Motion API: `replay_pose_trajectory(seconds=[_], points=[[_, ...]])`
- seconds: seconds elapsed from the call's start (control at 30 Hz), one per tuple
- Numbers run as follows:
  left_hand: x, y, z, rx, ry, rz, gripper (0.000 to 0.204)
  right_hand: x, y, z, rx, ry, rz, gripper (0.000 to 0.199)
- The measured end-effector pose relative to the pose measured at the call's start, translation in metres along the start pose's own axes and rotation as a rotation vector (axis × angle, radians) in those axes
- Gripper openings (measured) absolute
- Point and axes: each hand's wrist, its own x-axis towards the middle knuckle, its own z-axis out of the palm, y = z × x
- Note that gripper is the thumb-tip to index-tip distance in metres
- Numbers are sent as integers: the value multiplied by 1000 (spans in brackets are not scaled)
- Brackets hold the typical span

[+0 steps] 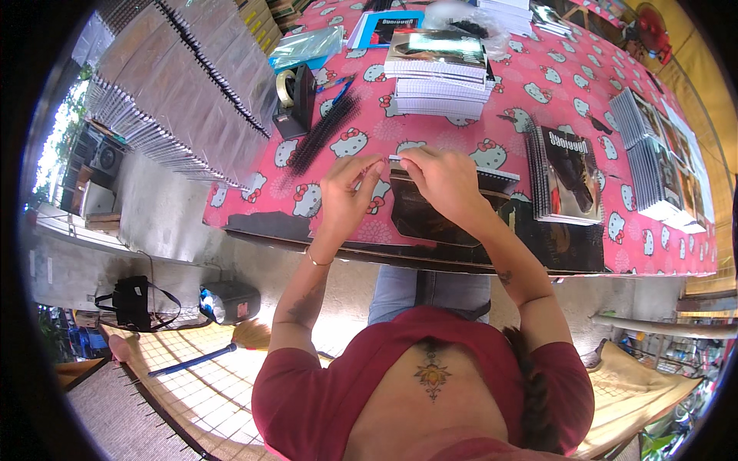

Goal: The person places stacks of papers into spiral bindings, closes the bindings by hand, and stacks the completed notebooks onto a pile on the table.

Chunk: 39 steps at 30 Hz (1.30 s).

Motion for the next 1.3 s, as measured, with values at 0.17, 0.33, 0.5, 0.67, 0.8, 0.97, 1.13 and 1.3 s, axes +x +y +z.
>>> replay_pose_trajectory(seconds=[0.17, 0.33, 0.5, 0.67, 0.8, 0.97, 1.13, 1.3], points=[[0, -5, 2, -113, -3, 13, 13, -1, 1, 1, -17, -23, 6, 10], [4, -10, 2, 26, -42, -68, 17, -1, -1, 2, -19, -17, 0, 11], [14, -6, -1, 123, -163, -22, 18, -1, 0, -1, -35, -20, -14, 9], [34, -5, -17, 82, -327, 282, 25, -4, 0, 2, 58, -8, -27, 11], [44, 9, -14, 120, -418, 213, 24, -4, 2, -8, 125, -123, 61, 16], [50, -11, -20, 76, -547, 213, 28, -5, 10, -5, 145, -164, 24, 22], [52, 23, -13, 86, -478, 234, 21, -12, 3, -33, -64, 0, -60, 25], [47, 8, -5, 398, -435, 363, 31, -25, 7, -39, -73, -169, 135, 23]])
